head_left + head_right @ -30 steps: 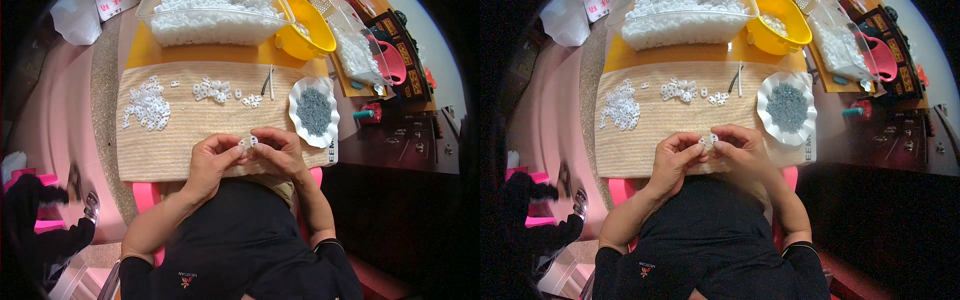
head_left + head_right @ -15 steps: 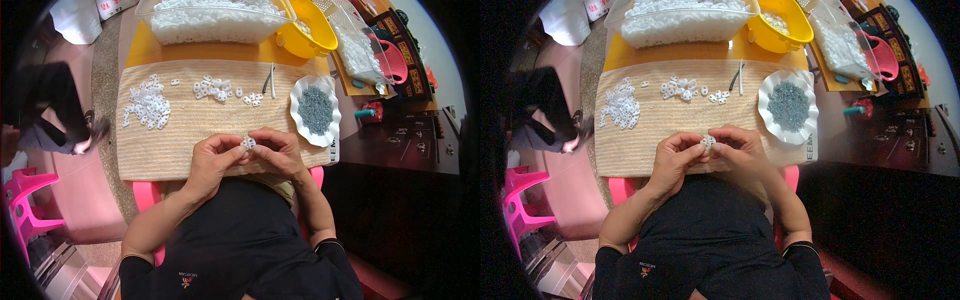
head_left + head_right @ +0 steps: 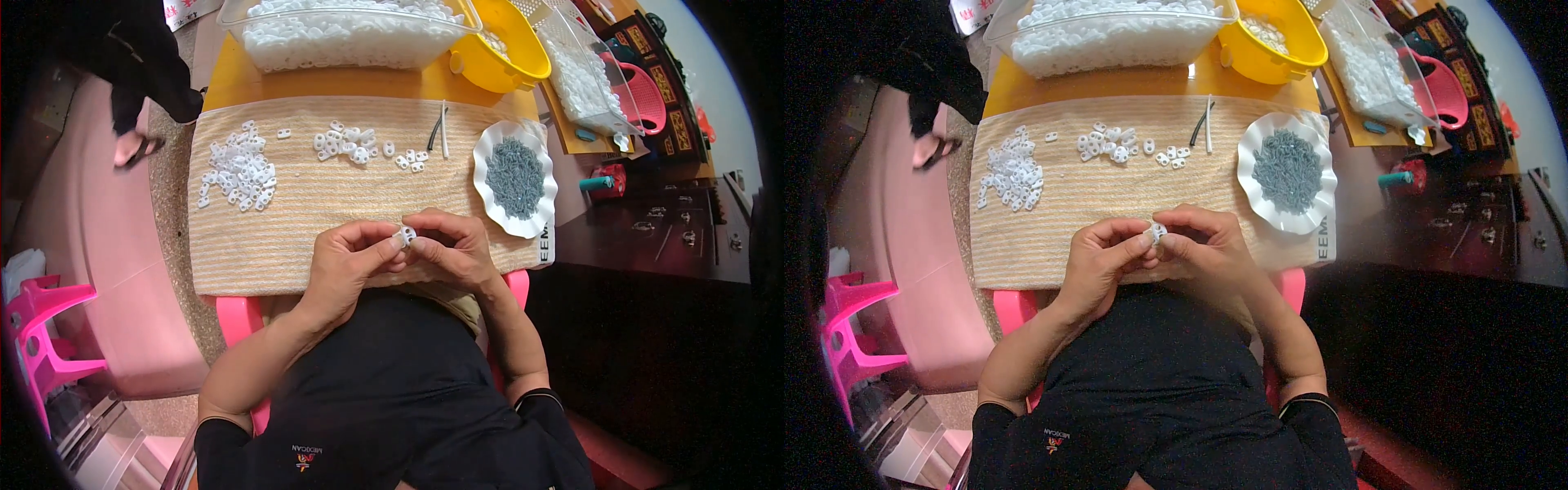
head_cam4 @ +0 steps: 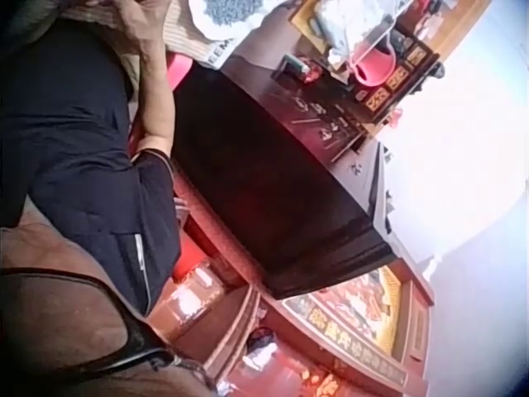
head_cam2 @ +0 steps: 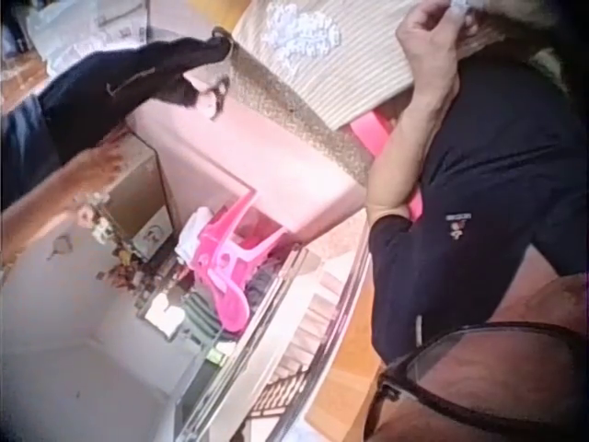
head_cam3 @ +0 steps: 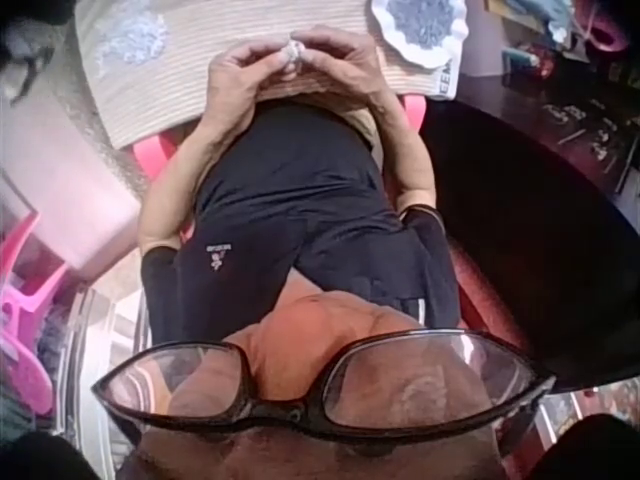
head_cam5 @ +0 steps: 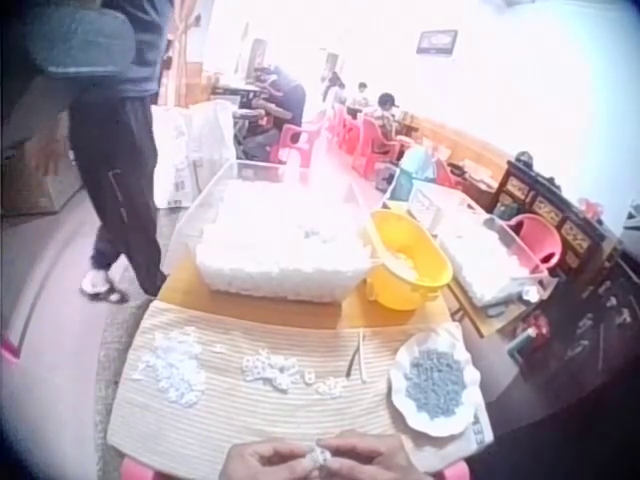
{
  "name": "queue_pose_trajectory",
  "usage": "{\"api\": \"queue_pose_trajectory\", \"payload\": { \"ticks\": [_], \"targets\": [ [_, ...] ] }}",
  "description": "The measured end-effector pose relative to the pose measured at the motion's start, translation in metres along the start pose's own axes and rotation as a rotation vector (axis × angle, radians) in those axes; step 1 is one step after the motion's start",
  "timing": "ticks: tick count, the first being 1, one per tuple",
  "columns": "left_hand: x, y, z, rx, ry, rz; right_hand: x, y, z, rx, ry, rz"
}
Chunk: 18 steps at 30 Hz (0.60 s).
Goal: Assembling small white plastic components by hand at a workbench.
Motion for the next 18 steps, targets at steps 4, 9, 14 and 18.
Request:
{"api": "queue_pose_trajectory", "payload": {
  "ticks": [4,9,14,18],
  "targets": [
    [-0.0017,-0.0013,-0.0003,0.015,-0.010,-0.001,0.0027,0.0003,-0.0007,0.021,0.034,0.071],
    [-0.0018,-0.0020,-0.0005,0.012,-0.011,-0.001,0.0039,0.0006,-0.0006,0.023,0.023,0.070],
    [-0.0023,-0.0007,0.0008,0.005,-0.023,0.006,0.0017,-0.0007,-0.0009,0.005,0.000,0.047],
    [-0.0030,-0.0016,0.0013,0.006,-0.028,0.012,0.0040,-0.0023,-0.0011,-0.004,0.006,0.047]
  ]
}}
Point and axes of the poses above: each hand's wrist, its own z-axis towards the middle knuckle, its own y-axis out of the palm, x = y × z, the point moved 6 cm from there along z, towards the middle knuckle, and after that the axes turned 9 degrees about z, right-handed, at the moved point
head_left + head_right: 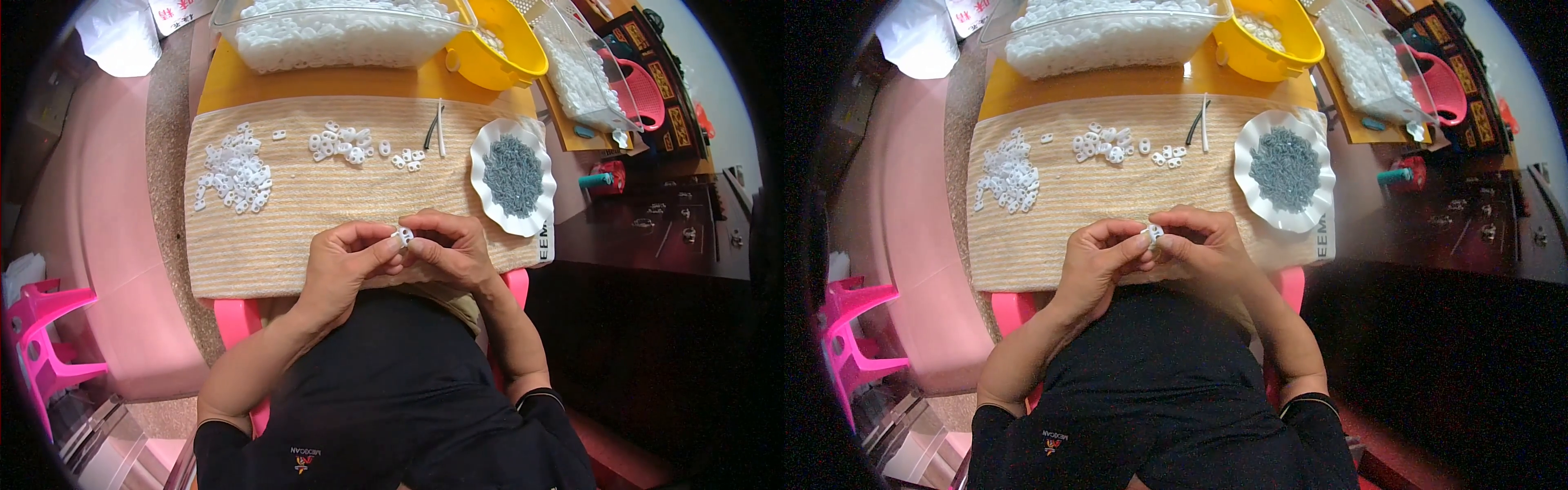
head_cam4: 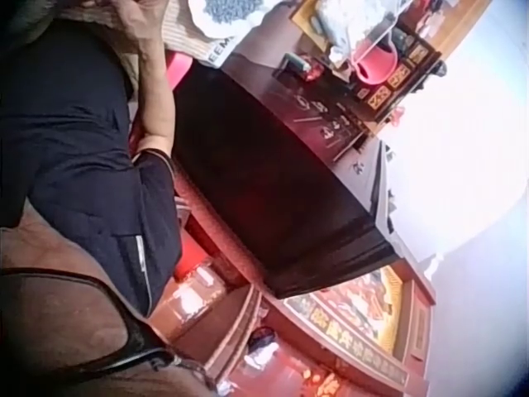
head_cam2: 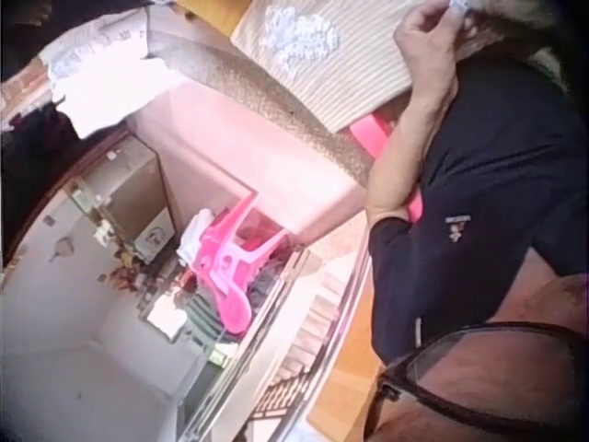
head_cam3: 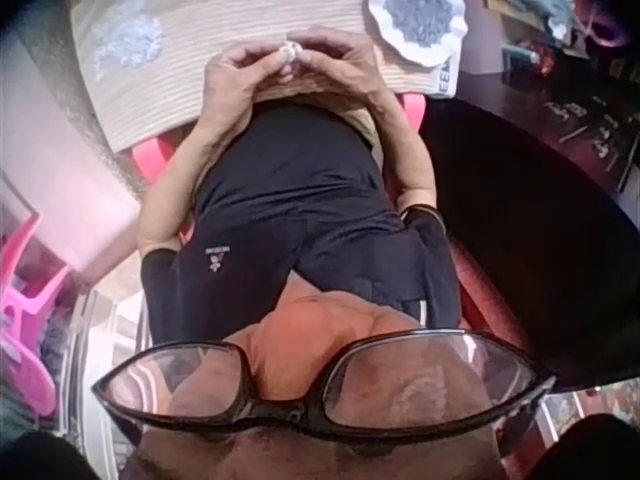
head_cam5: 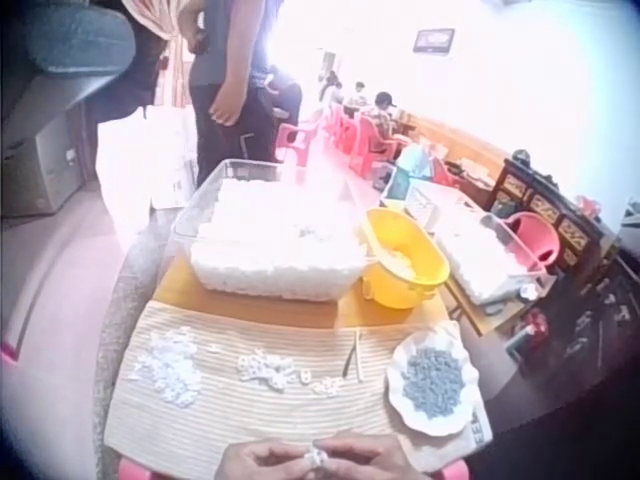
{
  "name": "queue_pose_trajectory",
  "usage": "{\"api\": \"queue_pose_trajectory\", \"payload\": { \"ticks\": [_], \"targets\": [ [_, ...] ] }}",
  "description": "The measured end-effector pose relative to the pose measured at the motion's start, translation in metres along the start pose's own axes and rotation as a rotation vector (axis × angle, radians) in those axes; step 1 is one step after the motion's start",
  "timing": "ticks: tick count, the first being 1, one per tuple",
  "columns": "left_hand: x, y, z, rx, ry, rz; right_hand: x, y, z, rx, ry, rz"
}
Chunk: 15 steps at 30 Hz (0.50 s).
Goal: Assembling small white plastic components by hand at a workbench.
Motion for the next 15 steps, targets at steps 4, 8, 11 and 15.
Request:
{"api": "queue_pose_trajectory", "payload": {
  "ticks": [4,8,11,15],
  "targets": [
    [-0.0001,0.0005,-0.0006,0.011,-0.003,-0.025,0.0022,-0.0003,-0.0001,-0.016,0.005,0.038],
    [-0.0001,0.0010,-0.0007,0.000,-0.003,-0.022,0.0033,0.0003,-0.0011,-0.022,0.018,0.075],
    [0.0000,0.0013,-0.0014,-0.002,-0.011,-0.033,0.0032,-0.0002,-0.0007,-0.022,0.007,0.070],
    [-0.0016,0.0010,-0.0015,-0.004,-0.020,-0.043,0.0019,0.0020,-0.0011,-0.028,0.015,0.112]
  ]
}}
Point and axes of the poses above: each hand's wrist, its own z-axis towards the middle knuckle, its own y-axis out of the palm, x = y × z, the point moved 6 cm from there along z, towards the middle knuckle, and after that the axes turned 9 degrees about z, right-handed, at the moved point
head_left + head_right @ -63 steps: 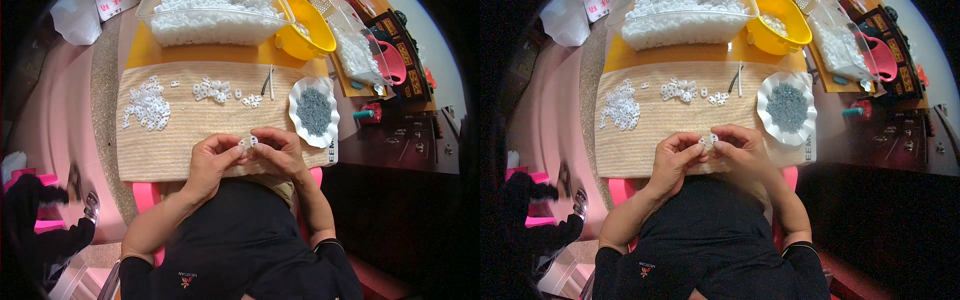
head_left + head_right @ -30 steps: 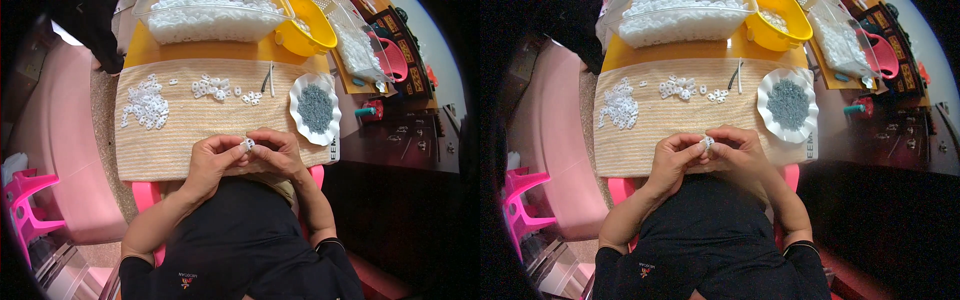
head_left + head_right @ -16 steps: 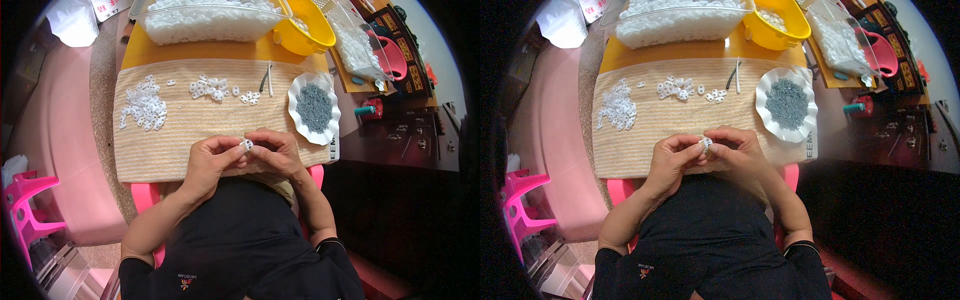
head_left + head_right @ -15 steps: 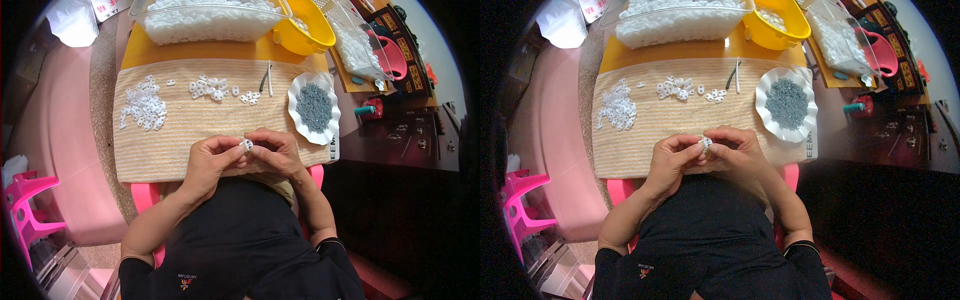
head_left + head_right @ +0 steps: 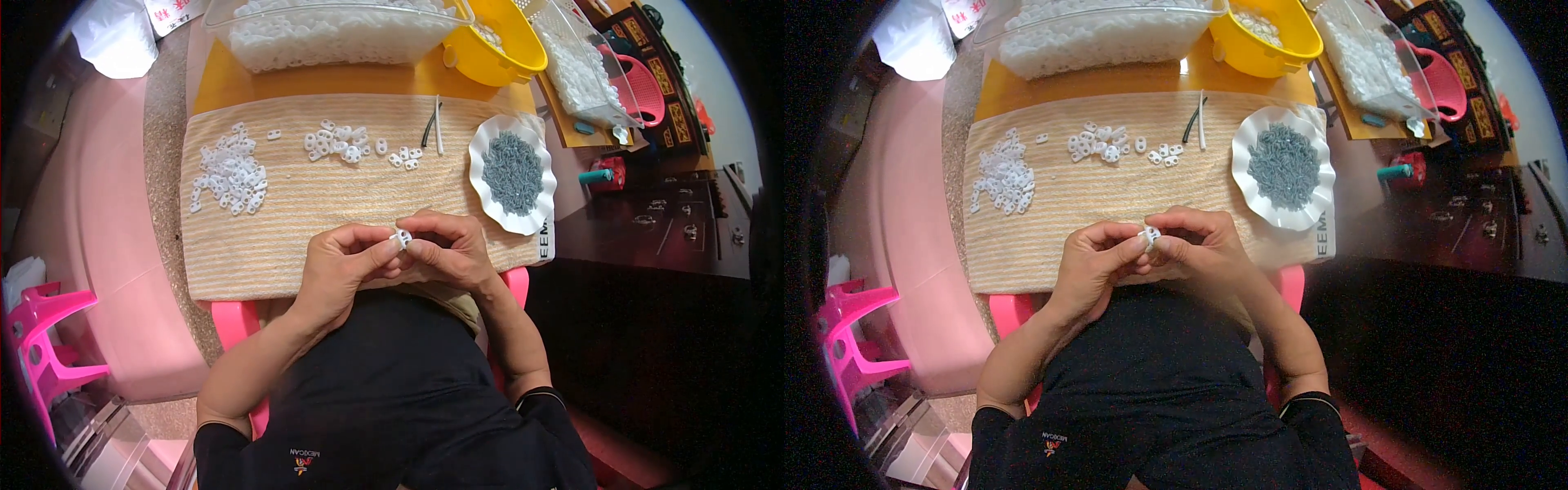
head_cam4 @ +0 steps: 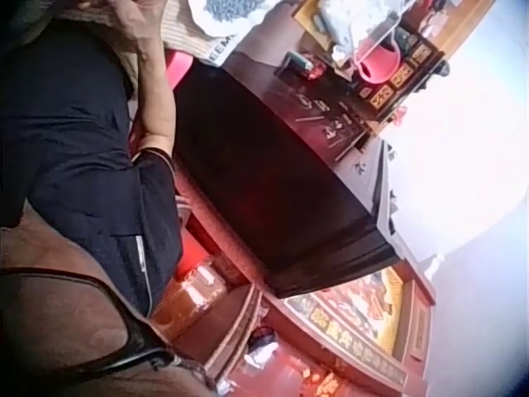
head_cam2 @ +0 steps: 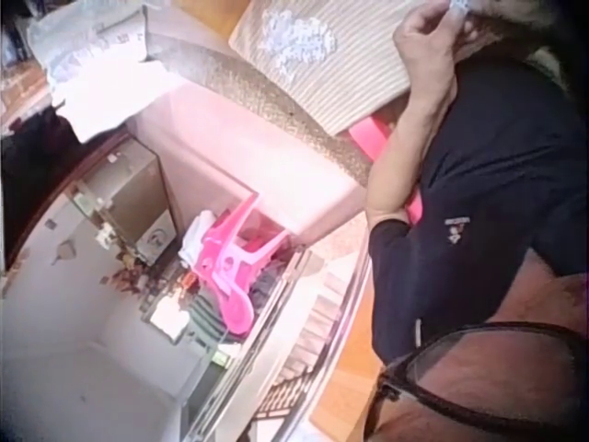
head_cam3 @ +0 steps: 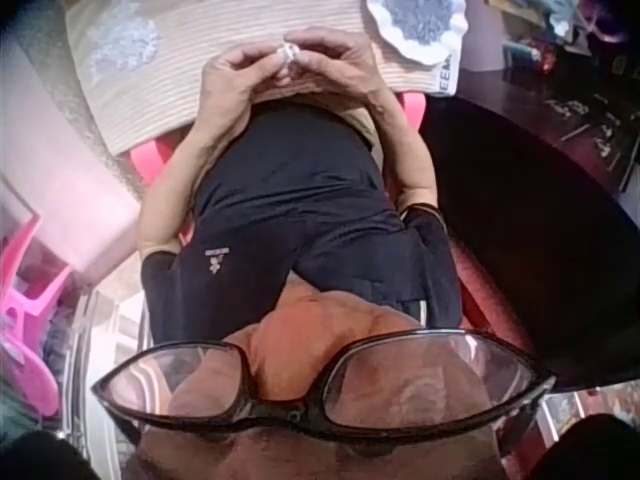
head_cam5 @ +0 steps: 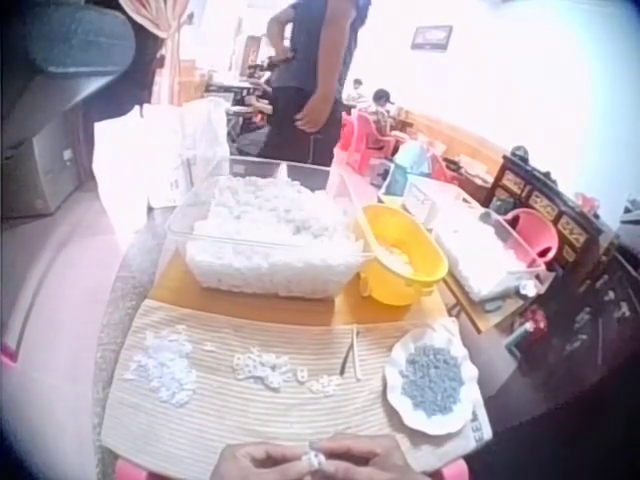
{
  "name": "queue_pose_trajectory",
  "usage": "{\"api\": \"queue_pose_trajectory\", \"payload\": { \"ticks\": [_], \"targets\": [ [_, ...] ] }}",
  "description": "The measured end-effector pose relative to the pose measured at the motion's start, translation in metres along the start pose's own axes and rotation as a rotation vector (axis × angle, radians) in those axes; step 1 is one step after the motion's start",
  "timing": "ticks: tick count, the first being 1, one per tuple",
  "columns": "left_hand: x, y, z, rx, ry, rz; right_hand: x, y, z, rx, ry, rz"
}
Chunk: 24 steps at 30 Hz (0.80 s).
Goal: Assembling small white plastic components by hand at a workbench.
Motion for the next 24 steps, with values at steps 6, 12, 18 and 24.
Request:
{"api": "queue_pose_trajectory", "payload": {
  "ticks": [6,12,18,24],
  "targets": [
    [0.0010,0.0015,-0.0009,-0.017,-0.007,-0.009,-0.0036,0.0022,-0.0002,-0.022,-0.002,-0.028],
    [0.0009,0.0028,-0.0017,-0.026,-0.045,-0.024,-0.0049,0.0021,0.0005,-0.032,-0.005,-0.022],
    [0.0017,0.0024,-0.0012,-0.008,-0.080,-0.022,-0.0051,-0.0013,0.0027,-0.003,-0.001,-0.113],
    [-0.0002,-0.0010,0.0005,0.005,-0.080,-0.023,-0.0044,-0.0015,0.0052,-0.003,0.016,-0.075]
  ]
}}
Point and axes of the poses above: each hand's wrist, its own z-axis towards the middle knuckle, its own y-axis out of the palm, x = y × z, the point moved 6 cm from there along z, towards the middle knuckle, and after that the axes turned 9 degrees about z, right-handed, at the moved point
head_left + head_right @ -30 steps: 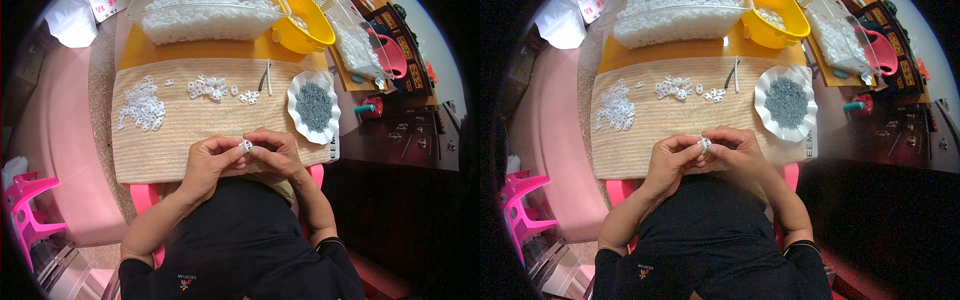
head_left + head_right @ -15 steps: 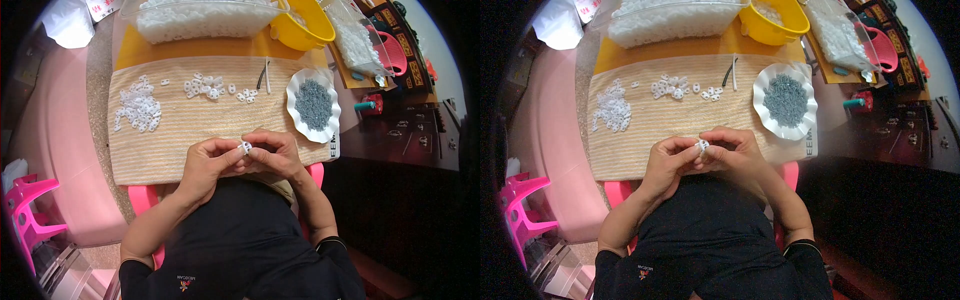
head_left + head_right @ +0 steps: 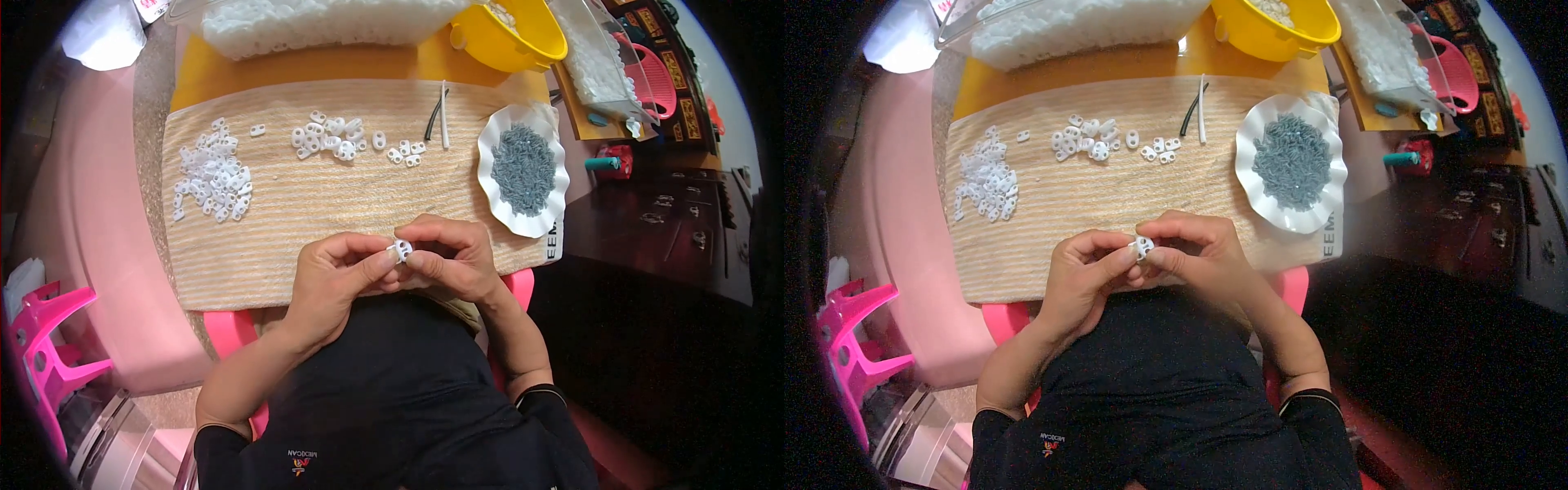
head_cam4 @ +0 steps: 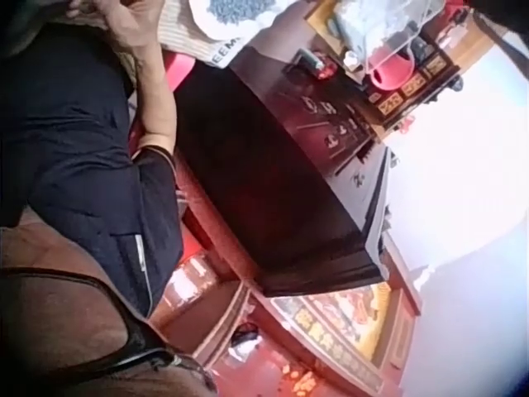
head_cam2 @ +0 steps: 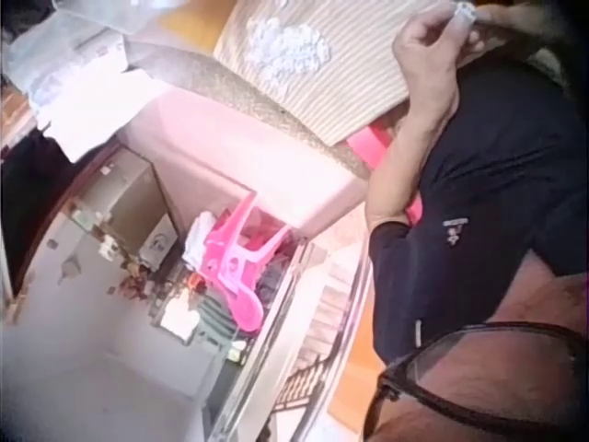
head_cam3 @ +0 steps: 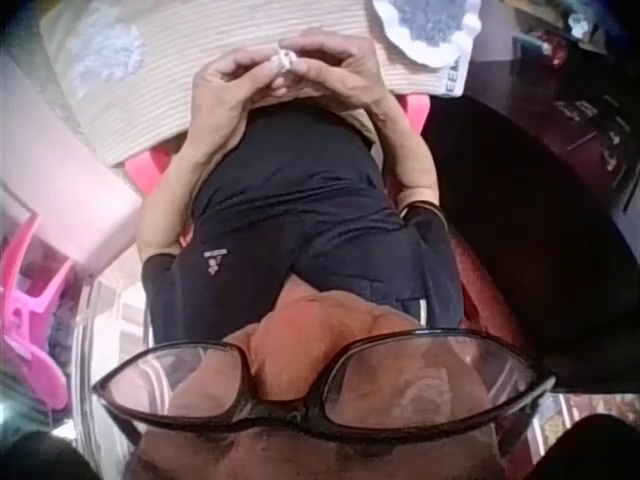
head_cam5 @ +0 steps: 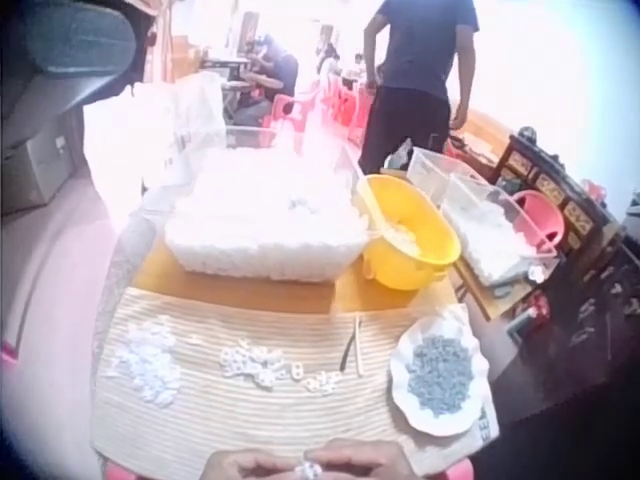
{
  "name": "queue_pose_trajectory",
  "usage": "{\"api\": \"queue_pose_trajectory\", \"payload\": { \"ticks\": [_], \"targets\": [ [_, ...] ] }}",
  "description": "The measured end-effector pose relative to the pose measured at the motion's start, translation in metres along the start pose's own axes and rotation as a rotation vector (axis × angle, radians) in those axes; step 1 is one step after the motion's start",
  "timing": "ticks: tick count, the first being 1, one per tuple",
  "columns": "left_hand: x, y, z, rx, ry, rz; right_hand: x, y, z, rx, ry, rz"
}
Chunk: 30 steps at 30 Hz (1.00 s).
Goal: Assembling small white plastic components by hand at a workbench.
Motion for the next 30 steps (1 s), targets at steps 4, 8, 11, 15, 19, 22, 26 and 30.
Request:
{"api": "queue_pose_trajectory", "payload": {
  "ticks": [4,8,11,15,19,22,26,30],
  "targets": [
    [0.001,0.000,0.000,-0.001,-0.004,0.009,0.001,-0.001,0.000,-0.002,0.019,0.031],
    [0.001,0.001,0.000,-0.005,0.003,0.006,0.002,0.000,-0.001,0.010,0.010,0.018],
    [0.001,0.001,-0.002,0.010,0.003,-0.030,0.001,0.002,0.000,0.003,-0.020,0.013],
    [0.001,0.001,-0.002,-0.017,0.011,-0.039,0.000,0.002,-0.001,0.000,-0.033,0.015],
    [-0.002,0.002,-0.001,-0.094,-0.018,-0.103,-0.004,0.006,-0.002,-0.003,-0.052,0.026],
    [-0.001,0.006,-0.001,-0.130,-0.032,-0.153,-0.005,0.008,-0.004,0.008,-0.016,0.127],
    [-0.002,0.008,-0.001,-0.159,-0.047,-0.192,-0.006,0.008,-0.004,-0.010,-0.090,0.001],
    [-0.003,0.010,-0.003,-0.197,-0.050,-0.206,-0.007,0.008,-0.007,-0.019,-0.143,-0.038]
  ]
}}
Point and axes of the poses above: each hand's wrist, its own z-axis towards the middle knuckle, its own y-axis out of the palm, x = y × z, the point moved 6 cm from there along z, towards the middle knuckle, and after that the axes turned 9 degrees about z, right-handed, at the moved point
